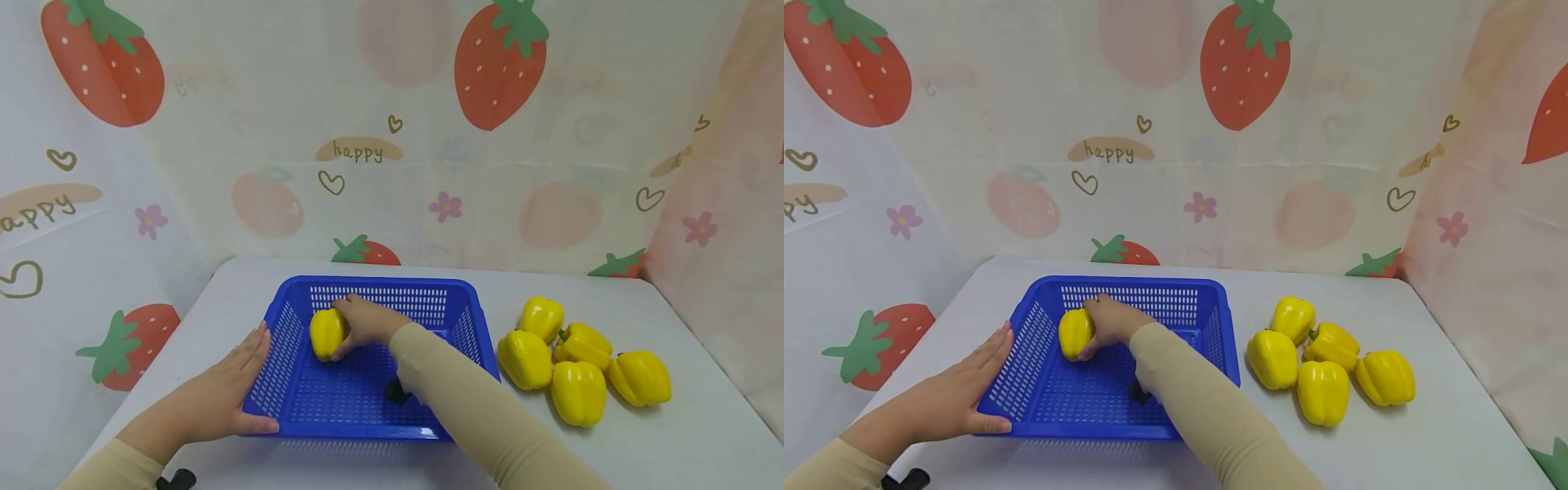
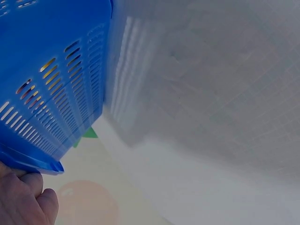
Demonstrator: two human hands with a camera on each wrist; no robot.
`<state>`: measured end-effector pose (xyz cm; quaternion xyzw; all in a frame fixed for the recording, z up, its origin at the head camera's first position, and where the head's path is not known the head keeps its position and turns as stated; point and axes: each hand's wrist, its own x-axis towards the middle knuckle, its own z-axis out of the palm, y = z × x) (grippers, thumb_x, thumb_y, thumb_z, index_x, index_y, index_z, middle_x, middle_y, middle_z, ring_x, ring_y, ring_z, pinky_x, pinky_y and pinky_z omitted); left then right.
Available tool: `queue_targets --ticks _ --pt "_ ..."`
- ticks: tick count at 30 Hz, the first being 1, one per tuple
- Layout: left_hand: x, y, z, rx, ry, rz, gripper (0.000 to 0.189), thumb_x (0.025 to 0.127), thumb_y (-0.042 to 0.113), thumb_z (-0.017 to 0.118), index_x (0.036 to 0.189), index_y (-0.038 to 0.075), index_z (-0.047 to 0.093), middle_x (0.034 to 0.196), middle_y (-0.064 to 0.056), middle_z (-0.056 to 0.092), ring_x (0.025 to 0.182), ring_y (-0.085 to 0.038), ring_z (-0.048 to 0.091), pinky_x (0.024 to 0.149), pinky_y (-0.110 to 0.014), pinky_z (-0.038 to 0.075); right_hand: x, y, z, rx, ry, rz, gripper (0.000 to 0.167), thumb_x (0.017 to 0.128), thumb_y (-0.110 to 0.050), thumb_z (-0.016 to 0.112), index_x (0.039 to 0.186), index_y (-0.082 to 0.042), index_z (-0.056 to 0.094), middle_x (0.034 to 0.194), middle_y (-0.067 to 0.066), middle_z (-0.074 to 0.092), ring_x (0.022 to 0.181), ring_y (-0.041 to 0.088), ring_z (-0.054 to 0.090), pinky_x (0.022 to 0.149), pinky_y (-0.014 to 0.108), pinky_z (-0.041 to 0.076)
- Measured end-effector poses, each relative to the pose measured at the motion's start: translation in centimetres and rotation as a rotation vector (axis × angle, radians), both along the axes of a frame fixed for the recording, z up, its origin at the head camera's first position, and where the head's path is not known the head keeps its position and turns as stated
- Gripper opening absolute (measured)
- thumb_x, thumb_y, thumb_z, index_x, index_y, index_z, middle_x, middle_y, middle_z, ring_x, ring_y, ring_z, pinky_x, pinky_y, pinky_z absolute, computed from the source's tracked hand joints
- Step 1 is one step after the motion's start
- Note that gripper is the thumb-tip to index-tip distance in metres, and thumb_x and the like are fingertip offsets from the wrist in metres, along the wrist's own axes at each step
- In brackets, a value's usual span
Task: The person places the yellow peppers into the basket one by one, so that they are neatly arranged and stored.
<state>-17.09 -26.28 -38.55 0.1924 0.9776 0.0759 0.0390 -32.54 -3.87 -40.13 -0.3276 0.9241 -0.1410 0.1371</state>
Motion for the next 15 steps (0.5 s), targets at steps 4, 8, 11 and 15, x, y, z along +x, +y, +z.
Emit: queue_targets --ticks 4,8,11,15 --pt "-0.1 0.0 0.0 -0.002 -0.007 0.005 0.124 0.062 0.079 0.054 0.147 0.005 0.001 0.153 -0.015 0.003 0.139 -0.033 0.010 0.104 -0.052 0.026 -0.1 0.3 0.5 0.006 0.017 0.014 0.094 0.063 -0.050 0.078 0.139 -0.014 0.036 0.128 0.005 0.046 0.110 0.016 0.047 0.100 0.032 0.038" --pt "0.0 0.1 0.1 -0.001 -0.008 0.004 0.124 0.062 0.079 0.054 0.147 0.005 0.002 0.153 -0.015 0.003 0.138 -0.034 0.011 0.103 -0.053 0.027 -0.2 0.8 1.2 0.004 0.026 0.021 0.094 0.065 -0.049 0.077 0.141 -0.016 0.034 0.134 0.006 0.042 0.118 0.018 0.044 0.103 0.035 0.035" --pt "0.0 0.1 0.1 -0.004 -0.002 -0.001 0.124 0.062 0.079 0.053 0.147 0.004 0.002 0.153 -0.016 0.003 0.138 -0.034 0.012 0.103 -0.053 0.027 -0.3 1.2 1.8 -0.007 0.020 0.019 0.093 0.065 -0.050 0.077 0.142 -0.019 0.034 0.137 0.005 0.040 0.123 0.019 0.041 0.104 0.037 0.034" --pt "0.0 0.1 0.1 -0.006 -0.005 -0.002 0.124 0.062 0.080 0.052 0.147 0.004 0.002 0.153 -0.016 0.003 0.138 -0.034 0.012 0.103 -0.053 0.027 -0.3 1.8 2.5 -0.019 0.016 0.023 0.091 0.067 -0.049 0.076 0.142 -0.020 0.033 0.138 0.004 0.039 0.124 0.019 0.040 0.104 0.039 0.034"
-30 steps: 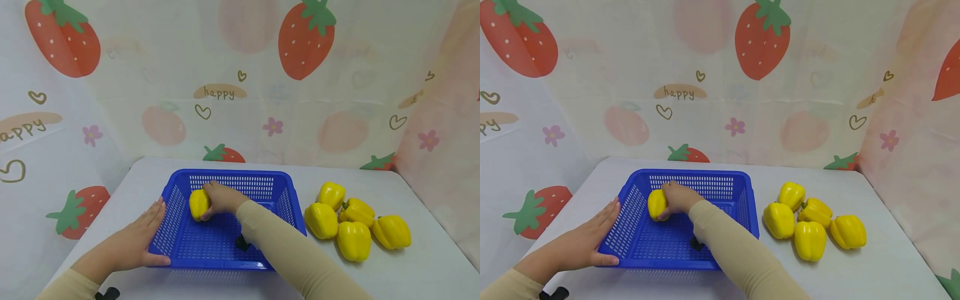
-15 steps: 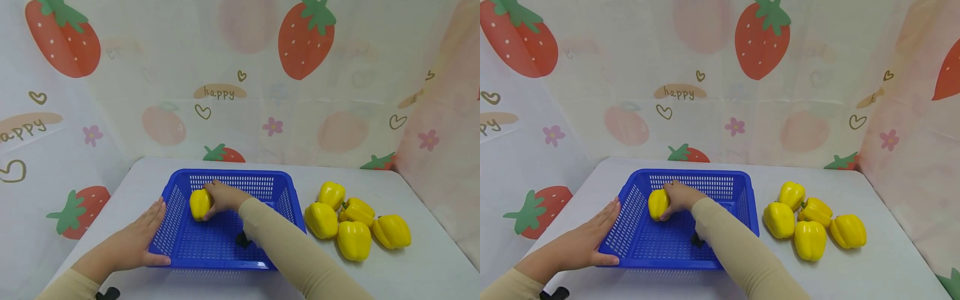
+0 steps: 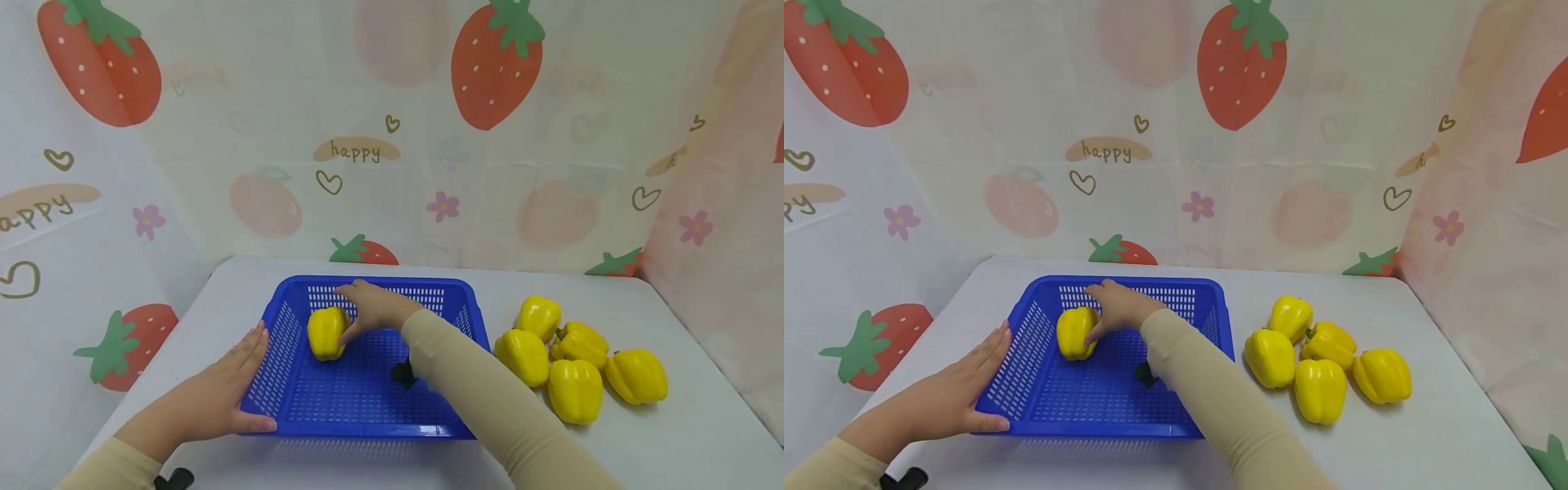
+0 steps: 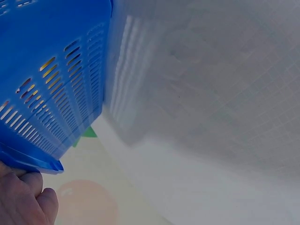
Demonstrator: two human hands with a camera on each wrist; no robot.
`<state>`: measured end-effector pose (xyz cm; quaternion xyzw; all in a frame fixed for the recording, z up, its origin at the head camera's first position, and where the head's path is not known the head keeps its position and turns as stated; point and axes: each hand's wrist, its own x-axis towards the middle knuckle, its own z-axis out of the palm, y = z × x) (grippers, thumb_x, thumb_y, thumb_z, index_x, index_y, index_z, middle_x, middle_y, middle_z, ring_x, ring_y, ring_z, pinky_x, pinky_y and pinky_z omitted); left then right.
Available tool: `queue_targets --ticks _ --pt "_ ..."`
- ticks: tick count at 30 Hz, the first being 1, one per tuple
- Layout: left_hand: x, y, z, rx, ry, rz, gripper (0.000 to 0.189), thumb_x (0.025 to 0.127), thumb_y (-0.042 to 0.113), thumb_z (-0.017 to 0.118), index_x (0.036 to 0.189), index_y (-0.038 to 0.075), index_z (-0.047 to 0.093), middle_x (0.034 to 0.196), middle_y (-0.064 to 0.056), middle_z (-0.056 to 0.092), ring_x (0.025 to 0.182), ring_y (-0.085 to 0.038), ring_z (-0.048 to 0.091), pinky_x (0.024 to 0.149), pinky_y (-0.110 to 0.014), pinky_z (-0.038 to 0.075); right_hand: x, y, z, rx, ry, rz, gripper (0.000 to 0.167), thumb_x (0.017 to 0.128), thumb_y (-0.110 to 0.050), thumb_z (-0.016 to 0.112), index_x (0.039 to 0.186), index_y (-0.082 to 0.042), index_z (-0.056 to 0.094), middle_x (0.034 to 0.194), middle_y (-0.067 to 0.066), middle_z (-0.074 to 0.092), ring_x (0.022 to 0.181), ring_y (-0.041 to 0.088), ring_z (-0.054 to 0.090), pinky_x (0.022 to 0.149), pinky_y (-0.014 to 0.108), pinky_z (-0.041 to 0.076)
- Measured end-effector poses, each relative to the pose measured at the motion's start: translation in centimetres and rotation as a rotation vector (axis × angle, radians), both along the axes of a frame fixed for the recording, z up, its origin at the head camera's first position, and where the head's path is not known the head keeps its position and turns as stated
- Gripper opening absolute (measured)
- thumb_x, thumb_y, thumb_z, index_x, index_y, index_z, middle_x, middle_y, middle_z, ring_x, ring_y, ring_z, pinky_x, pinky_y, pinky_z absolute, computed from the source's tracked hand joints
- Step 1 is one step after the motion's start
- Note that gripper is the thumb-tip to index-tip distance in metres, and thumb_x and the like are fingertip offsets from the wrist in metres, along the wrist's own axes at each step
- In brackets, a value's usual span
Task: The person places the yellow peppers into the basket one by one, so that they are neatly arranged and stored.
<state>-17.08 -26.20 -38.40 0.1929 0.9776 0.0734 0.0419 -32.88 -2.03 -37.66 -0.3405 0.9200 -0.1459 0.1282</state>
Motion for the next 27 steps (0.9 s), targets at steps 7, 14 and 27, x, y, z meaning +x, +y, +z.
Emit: queue_targets --ticks 7,14,27 --pt "0.0 0.0 0.1 -0.004 0.007 -0.014 0.124 0.062 0.081 0.050 0.146 0.003 0.003 0.152 -0.017 0.004 0.138 -0.035 0.012 0.103 -0.053 0.028 0.2 1.3 2.1 -0.007 0.006 0.055 0.089 0.069 -0.047 0.076 0.141 -0.017 0.034 0.142 0.003 0.037 0.131 0.019 0.033 0.108 0.036 0.028" --pt "0.0 0.1 0.1 -0.003 0.010 -0.016 0.123 0.063 0.081 0.050 0.146 0.002 0.005 0.152 -0.017 0.005 0.138 -0.035 0.012 0.103 -0.053 0.028 0.1 3.6 4.6 -0.093 -0.029 0.075 0.084 0.071 -0.043 0.076 0.140 -0.018 0.036 0.140 0.001 0.040 0.126 0.018 0.040 0.104 0.035 0.034" --pt "-0.1 0.1 0.0 -0.007 0.007 -0.013 0.122 0.063 0.079 0.052 0.146 0.001 0.006 0.152 -0.018 0.005 0.138 -0.035 0.012 0.103 -0.053 0.027 0.9 8.2 8.2 -0.218 -0.055 0.042 0.071 0.074 -0.039 0.075 0.135 -0.022 0.043 0.127 -0.003 0.051 0.118 0.017 0.049 0.098 0.033 0.041"
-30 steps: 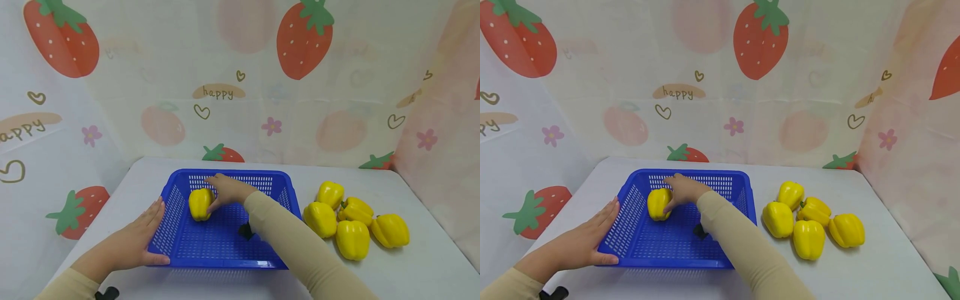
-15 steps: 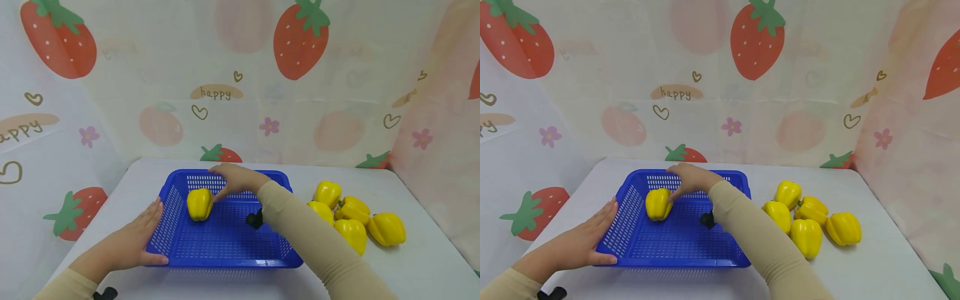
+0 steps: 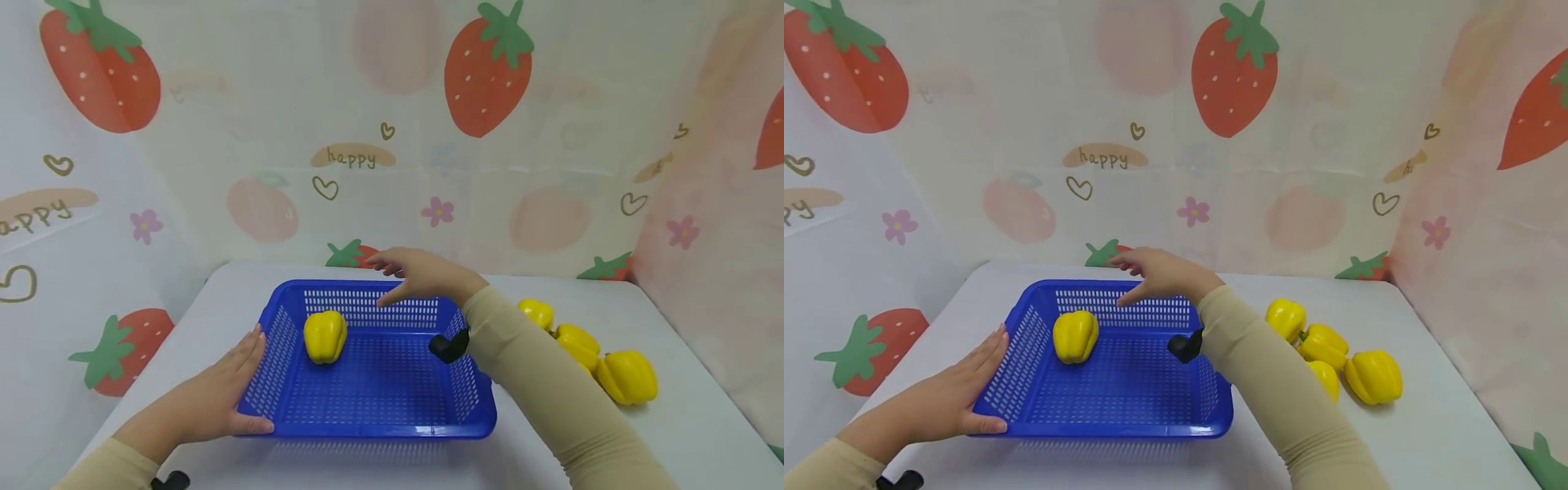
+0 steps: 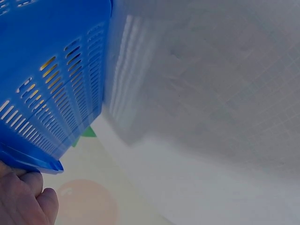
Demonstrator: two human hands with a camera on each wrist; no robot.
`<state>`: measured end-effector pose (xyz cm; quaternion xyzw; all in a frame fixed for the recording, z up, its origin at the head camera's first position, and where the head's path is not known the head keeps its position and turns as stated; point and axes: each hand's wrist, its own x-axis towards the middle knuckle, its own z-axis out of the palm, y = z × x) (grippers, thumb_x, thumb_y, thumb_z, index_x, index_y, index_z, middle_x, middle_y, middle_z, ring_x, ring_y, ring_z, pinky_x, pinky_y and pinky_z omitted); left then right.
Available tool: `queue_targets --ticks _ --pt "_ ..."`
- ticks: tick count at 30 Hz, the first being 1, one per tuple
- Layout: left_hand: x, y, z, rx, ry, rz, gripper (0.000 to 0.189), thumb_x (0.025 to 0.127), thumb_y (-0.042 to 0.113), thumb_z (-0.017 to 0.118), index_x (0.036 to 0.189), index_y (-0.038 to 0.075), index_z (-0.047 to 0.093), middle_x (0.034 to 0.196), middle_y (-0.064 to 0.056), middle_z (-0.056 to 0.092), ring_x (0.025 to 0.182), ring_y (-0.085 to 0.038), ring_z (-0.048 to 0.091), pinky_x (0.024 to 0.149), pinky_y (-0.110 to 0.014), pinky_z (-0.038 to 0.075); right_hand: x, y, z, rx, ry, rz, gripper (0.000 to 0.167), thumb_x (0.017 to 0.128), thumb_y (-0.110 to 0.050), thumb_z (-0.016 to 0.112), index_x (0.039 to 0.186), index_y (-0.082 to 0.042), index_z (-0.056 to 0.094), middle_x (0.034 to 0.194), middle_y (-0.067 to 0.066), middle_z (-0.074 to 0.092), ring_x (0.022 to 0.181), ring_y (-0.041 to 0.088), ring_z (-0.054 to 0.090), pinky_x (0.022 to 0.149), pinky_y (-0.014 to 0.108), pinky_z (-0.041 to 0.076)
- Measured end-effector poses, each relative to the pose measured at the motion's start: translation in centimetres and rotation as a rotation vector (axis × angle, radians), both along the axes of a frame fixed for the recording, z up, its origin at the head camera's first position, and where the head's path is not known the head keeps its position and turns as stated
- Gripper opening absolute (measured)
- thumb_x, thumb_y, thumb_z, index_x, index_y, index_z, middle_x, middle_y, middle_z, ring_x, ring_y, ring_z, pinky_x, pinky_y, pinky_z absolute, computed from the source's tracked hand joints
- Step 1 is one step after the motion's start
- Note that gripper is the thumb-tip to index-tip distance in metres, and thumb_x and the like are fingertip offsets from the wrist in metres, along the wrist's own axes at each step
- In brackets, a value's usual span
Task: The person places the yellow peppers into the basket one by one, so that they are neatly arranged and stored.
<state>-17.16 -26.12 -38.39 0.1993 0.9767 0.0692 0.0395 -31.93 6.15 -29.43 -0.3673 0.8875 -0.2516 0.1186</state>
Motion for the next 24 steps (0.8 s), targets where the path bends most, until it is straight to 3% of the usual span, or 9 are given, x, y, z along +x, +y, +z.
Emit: queue_targets --ticks 6,15,24 --pt "0.1 -0.2 -0.2 0.007 0.014 -0.004 0.122 0.063 0.080 0.051 0.146 0.001 0.007 0.152 -0.018 0.006 0.138 -0.035 0.012 0.103 -0.052 0.027 0.6 2.3 1.4 -0.015 0.021 0.002 0.066 0.076 -0.034 0.074 0.133 -0.018 0.047 0.125 0.002 0.054 0.117 0.021 0.050 0.097 0.035 0.042" --pt "0.0 -0.1 -0.2 0.004 0.004 0.008 0.124 0.061 0.082 0.049 0.146 0.003 0.006 0.152 -0.017 0.005 0.138 -0.035 0.013 0.103 -0.053 0.027 1.5 7.8 2.7 -0.094 -0.007 -0.074 0.066 0.076 -0.034 0.073 0.134 -0.018 0.045 0.132 0.001 0.049 0.121 0.022 0.047 0.099 0.039 0.040" --pt "0.1 0.1 0.1 0.009 0.000 0.001 0.123 0.062 0.082 0.048 0.146 0.002 0.005 0.152 -0.018 0.005 0.137 -0.035 0.013 0.103 -0.053 0.028 2.1 13.3 2.1 -0.083 0.057 -0.120 0.062 0.080 -0.032 0.070 0.134 -0.012 0.045 0.129 0.007 0.052 0.118 0.025 0.049 0.099 0.042 0.039"
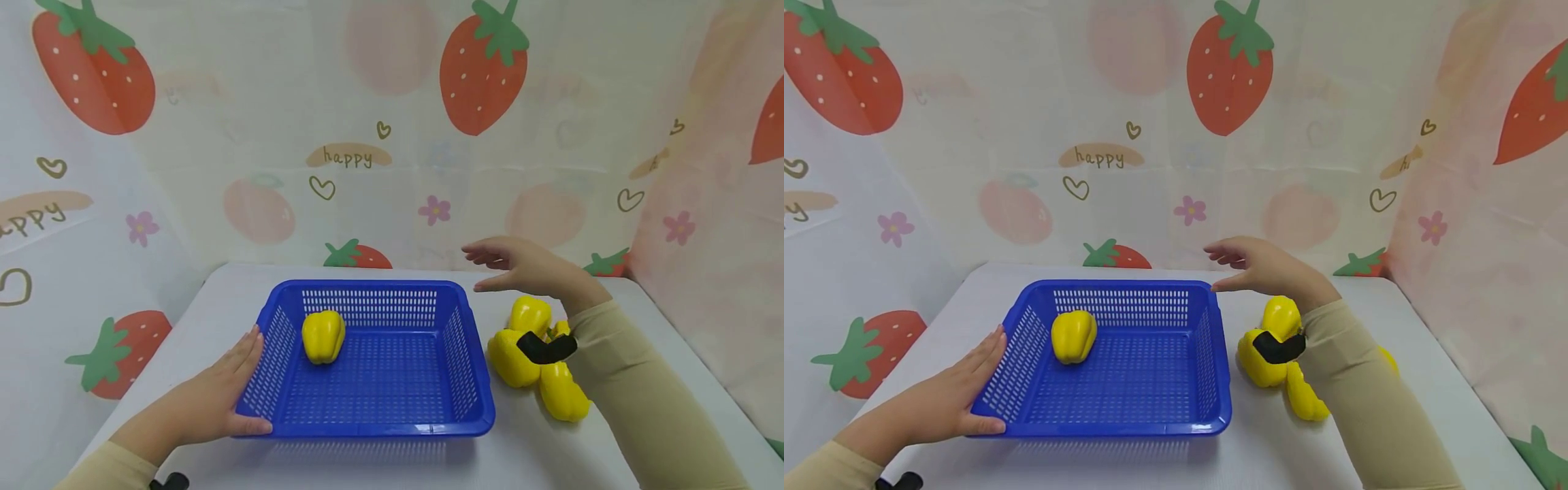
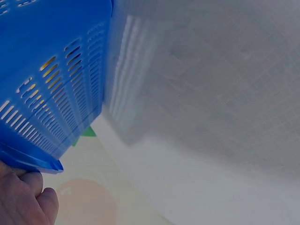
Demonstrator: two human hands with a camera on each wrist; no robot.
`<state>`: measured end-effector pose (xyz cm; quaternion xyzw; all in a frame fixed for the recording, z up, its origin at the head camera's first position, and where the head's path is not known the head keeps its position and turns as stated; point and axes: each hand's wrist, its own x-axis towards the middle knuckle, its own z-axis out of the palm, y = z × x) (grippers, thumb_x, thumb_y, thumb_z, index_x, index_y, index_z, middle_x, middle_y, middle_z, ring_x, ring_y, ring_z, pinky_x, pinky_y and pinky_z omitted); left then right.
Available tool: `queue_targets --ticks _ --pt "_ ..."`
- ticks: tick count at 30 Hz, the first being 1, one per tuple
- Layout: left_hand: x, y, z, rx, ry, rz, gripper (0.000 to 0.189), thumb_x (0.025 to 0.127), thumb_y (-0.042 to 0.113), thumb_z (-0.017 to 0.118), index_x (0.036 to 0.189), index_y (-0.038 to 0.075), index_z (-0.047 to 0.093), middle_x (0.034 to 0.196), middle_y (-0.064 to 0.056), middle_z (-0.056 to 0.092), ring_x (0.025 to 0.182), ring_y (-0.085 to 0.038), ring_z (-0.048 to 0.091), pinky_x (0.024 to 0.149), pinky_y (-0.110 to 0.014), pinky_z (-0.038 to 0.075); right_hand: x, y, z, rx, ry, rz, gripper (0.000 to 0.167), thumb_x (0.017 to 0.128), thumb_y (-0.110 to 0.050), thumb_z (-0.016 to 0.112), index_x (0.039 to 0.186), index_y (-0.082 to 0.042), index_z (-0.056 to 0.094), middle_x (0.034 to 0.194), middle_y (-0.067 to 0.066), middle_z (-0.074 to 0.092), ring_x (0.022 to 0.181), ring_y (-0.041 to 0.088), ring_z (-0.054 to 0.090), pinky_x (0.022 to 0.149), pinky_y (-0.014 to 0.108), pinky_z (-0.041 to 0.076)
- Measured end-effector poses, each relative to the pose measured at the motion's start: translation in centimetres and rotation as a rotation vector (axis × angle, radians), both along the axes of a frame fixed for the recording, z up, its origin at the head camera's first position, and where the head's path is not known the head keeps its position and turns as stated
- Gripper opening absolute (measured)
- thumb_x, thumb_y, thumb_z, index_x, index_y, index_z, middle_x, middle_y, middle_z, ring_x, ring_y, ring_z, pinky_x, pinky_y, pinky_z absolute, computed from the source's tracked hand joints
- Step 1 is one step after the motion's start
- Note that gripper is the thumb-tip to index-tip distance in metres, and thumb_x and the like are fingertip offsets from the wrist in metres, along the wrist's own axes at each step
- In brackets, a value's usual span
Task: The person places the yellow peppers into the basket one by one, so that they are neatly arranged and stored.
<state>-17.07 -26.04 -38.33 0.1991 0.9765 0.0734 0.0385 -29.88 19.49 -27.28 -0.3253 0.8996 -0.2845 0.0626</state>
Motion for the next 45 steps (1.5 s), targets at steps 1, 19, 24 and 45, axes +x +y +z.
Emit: queue_targets --ticks 1,19,24,45 --pt "0.0 0.0 0.0 -0.001 0.001 0.000 0.123 0.062 0.082 0.048 0.146 0.002 0.006 0.152 -0.018 0.005 0.137 -0.035 0.013 0.103 -0.053 0.028 0.1 0.5 -0.2 0.002 0.003 -0.006 0.062 0.080 -0.032 0.070 0.133 -0.011 0.046 0.129 0.008 0.052 0.118 0.025 0.050 0.099 0.043 0.039" --pt "0.0 -0.2 -0.3 0.007 0.009 0.004 0.123 0.062 0.081 0.049 0.146 0.003 0.004 0.152 -0.017 0.004 0.138 -0.035 0.013 0.103 -0.053 0.027 2.8 8.9 -4.2 0.024 -0.073 -0.191 0.060 0.083 -0.038 0.064 0.132 -0.010 0.045 0.124 0.011 0.055 0.113 0.032 0.052 0.091 0.047 0.045" --pt "-0.1 -0.1 -0.3 0.008 -0.005 0.016 0.124 0.062 0.082 0.049 0.147 0.004 0.002 0.153 -0.015 0.002 0.138 -0.034 0.011 0.103 -0.053 0.027 3.2 10.7 -4.9 0.038 -0.042 -0.210 0.057 0.085 -0.035 0.063 0.132 -0.007 0.046 0.123 0.014 0.056 0.110 0.032 0.054 0.089 0.046 0.046" --pt "-0.2 -0.1 -0.5 0.005 -0.012 0.026 0.124 0.062 0.080 0.053 0.147 0.004 0.003 0.153 -0.015 0.002 0.138 -0.034 0.011 0.103 -0.053 0.027 4.9 16.7 -7.8 0.041 -0.156 -0.376 0.061 0.090 -0.036 0.057 0.135 0.001 0.039 0.125 0.025 0.051 0.111 0.040 0.051 0.087 0.053 0.045"
